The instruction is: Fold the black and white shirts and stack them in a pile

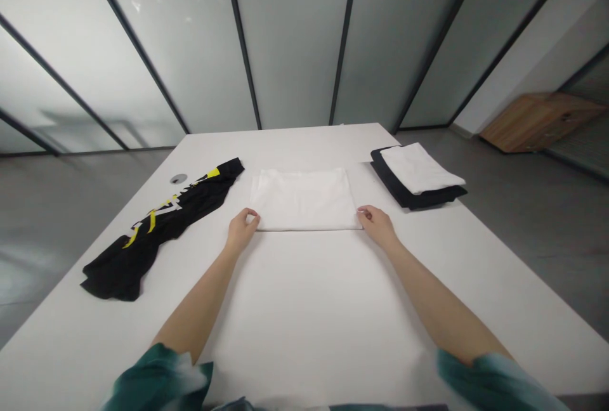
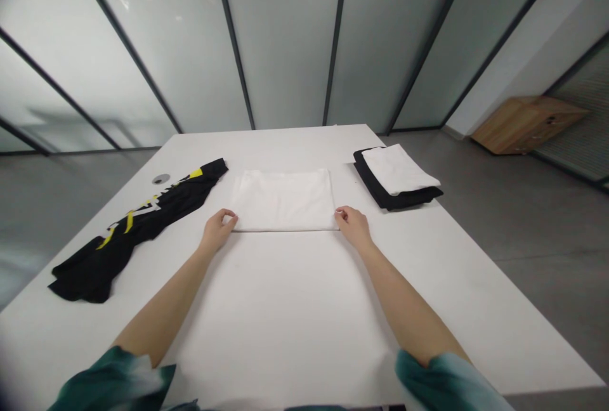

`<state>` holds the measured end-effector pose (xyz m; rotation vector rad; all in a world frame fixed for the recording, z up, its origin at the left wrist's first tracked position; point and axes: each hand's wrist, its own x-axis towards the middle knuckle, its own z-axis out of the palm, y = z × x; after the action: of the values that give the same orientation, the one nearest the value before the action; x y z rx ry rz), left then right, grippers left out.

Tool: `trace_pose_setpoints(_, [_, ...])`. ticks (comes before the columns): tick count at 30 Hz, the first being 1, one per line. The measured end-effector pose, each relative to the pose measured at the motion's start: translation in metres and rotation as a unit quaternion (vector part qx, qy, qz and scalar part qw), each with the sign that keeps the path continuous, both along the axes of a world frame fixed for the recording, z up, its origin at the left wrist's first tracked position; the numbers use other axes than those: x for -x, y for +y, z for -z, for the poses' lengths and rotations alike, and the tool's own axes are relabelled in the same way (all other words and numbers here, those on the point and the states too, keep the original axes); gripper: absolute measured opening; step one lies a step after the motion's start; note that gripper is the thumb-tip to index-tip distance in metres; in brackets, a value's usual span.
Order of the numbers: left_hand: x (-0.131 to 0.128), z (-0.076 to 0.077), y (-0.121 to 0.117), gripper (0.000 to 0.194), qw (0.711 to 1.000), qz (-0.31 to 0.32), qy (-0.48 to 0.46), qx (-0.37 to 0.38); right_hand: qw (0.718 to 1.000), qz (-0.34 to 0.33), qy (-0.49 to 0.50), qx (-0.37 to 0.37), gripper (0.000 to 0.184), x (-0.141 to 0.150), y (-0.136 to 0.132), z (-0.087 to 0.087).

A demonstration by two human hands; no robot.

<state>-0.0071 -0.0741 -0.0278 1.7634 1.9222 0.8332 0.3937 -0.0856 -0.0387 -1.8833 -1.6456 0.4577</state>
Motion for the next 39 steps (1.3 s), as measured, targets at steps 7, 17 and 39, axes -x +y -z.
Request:
trace_pose_setpoints(7, [-0.002,-0.009,0.002,0.013,1.000,-0.019,0.005,0.016,0.995,-0.022,-0.097,-0.008,0.026,0.001,0.001,0.002])
trace_pose_setpoints(17, [0.001,-0.015,0.004,0.003,1.000,0.001,0.025,0.015,0.984,-0.029,-0.176,0.001,0.021,0.003,0.000,0.003])
trace_pose_setpoints(39, [0.010,0.010,0.006,0.028,0.980,-0.004,0.013,-0.199,0.988,0.001,-0.117,-0.104,0.026,-0.011,0.011,0.029])
